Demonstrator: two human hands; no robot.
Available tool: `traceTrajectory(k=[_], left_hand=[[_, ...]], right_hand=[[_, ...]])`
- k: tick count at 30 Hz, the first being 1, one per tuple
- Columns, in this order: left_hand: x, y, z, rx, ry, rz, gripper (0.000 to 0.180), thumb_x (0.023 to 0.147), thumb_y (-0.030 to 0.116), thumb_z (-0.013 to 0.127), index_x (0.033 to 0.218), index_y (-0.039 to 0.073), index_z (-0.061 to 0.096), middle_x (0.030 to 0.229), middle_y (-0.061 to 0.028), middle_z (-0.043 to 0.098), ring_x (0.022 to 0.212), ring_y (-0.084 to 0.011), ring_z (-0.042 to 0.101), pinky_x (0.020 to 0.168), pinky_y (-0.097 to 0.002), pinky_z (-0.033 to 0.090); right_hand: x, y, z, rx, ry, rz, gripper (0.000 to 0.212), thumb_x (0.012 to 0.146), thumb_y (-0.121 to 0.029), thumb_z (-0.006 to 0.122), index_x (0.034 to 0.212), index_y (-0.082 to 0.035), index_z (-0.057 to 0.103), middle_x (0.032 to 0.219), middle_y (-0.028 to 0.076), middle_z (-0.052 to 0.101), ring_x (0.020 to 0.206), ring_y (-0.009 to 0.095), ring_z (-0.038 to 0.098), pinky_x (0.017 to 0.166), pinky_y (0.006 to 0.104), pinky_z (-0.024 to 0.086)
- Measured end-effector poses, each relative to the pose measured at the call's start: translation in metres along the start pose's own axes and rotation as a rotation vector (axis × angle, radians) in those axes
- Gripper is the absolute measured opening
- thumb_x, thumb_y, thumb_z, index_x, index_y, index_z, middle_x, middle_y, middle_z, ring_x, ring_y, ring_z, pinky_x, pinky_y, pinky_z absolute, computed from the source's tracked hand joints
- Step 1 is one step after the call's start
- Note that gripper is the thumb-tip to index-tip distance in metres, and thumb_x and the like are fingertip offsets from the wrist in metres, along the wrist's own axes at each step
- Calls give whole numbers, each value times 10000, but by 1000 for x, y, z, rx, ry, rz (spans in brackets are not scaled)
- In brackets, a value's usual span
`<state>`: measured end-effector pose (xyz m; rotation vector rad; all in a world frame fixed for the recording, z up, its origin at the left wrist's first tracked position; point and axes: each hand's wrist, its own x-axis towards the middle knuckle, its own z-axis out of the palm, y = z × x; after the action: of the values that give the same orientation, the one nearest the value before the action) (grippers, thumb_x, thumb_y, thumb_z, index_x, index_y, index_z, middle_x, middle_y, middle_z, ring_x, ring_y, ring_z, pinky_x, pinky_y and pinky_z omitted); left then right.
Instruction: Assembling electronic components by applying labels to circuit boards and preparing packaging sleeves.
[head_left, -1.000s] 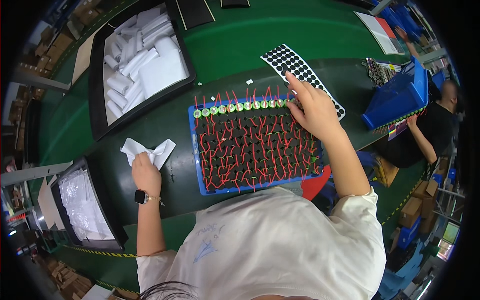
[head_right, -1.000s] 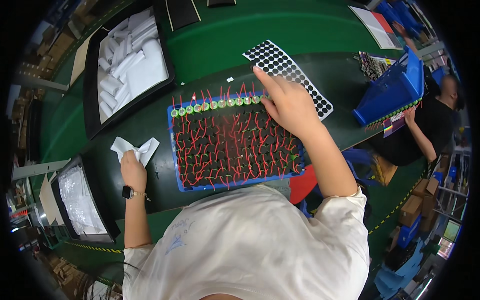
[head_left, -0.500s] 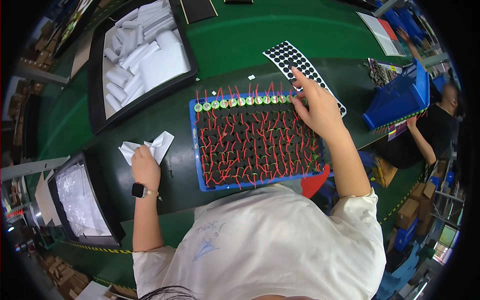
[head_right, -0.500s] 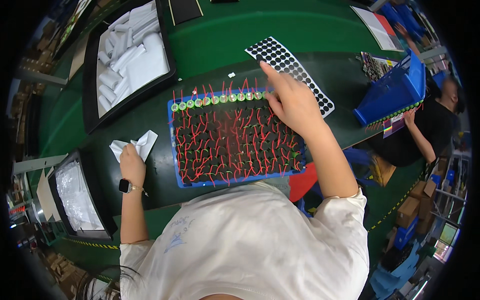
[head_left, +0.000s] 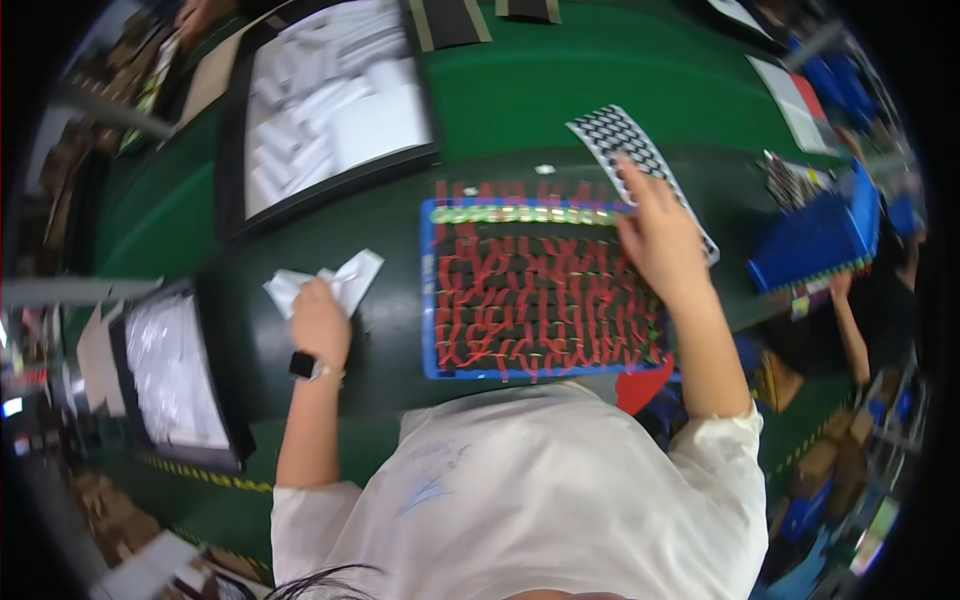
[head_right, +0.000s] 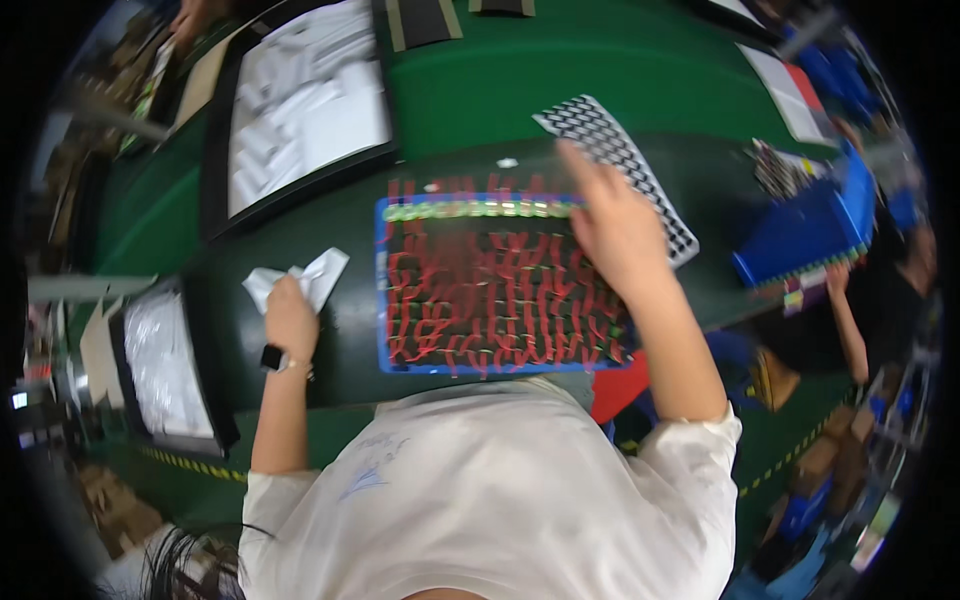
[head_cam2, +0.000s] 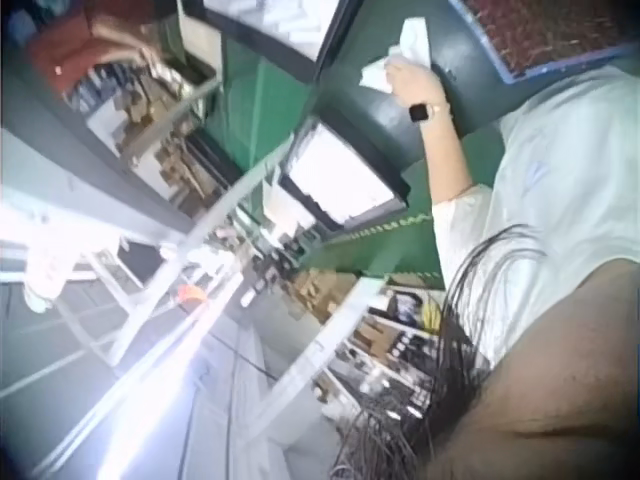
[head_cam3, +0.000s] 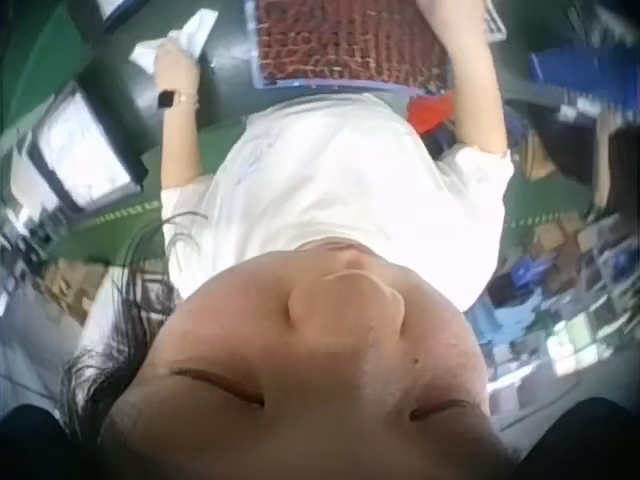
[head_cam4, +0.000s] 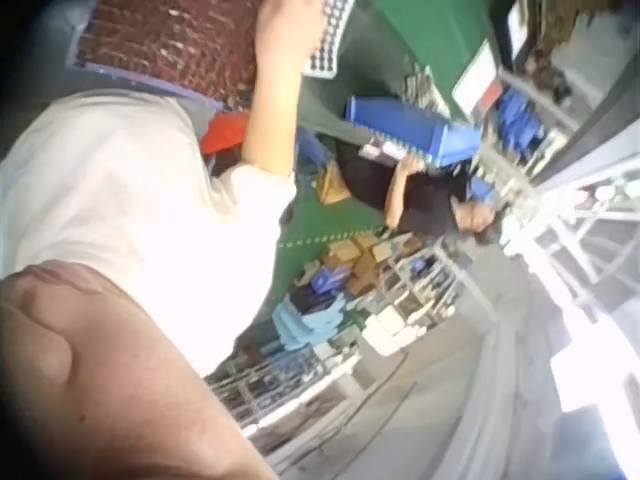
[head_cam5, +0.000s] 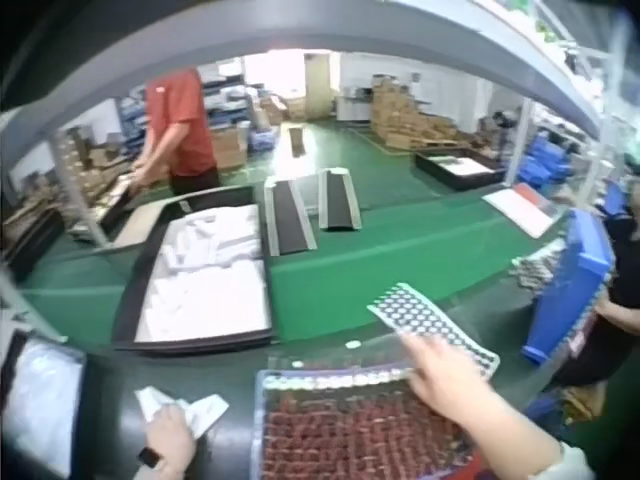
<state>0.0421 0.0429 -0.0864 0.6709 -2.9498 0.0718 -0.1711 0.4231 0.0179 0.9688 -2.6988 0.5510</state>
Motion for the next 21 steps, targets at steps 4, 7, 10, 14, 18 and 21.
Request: traceTrajectory(k=[4,7,10,14,18,21], left_hand=[[6,7,1,19,80,-14,129,837,42,542,957,52,498,910,-147,599,808,-340,617,670,-440,519],[8,10,3,12,46,-60,121,853,76,520,966,33,508,917,-149,595,814,-313,625,680,-417,532],[4,9,3,17,94,-59,151,842,96,539,976,32,511,895,-135,588,793,-303,622,639,-412,544],[2,11,5,4,71,-110,165,836,111,555,983,44,522,910,-114,575,773,-282,625,599,-401,548],[9,18,4,-62,-24,-180,148,871,124,531,995,43,533,934,-131,577,790,-301,645,613,-410,558],[13,19,-3,-109,14,-198,141,874,101,527,984,12,524,911,-172,590,760,-329,652,626,-430,554]], right_hand=[[-1,-1,-5,60,23,47,768,768,58,681,1448,-197,429,1053,110,627,717,206,661,659,326,550],[2,2,8,109,-26,71,798,772,105,640,1474,-184,395,988,85,582,660,179,598,632,310,514],[6,5,8,143,-55,115,801,782,126,609,1491,-156,365,1005,76,542,649,157,531,639,293,484],[5,9,7,200,-86,138,837,777,133,607,1511,-160,332,1008,54,531,667,139,516,657,275,486],[5,10,3,162,-129,169,873,770,142,608,1523,-192,317,1007,60,529,706,140,526,695,285,493],[10,9,5,174,-125,87,890,765,147,610,1525,-208,312,1015,62,535,708,149,524,704,291,490]])
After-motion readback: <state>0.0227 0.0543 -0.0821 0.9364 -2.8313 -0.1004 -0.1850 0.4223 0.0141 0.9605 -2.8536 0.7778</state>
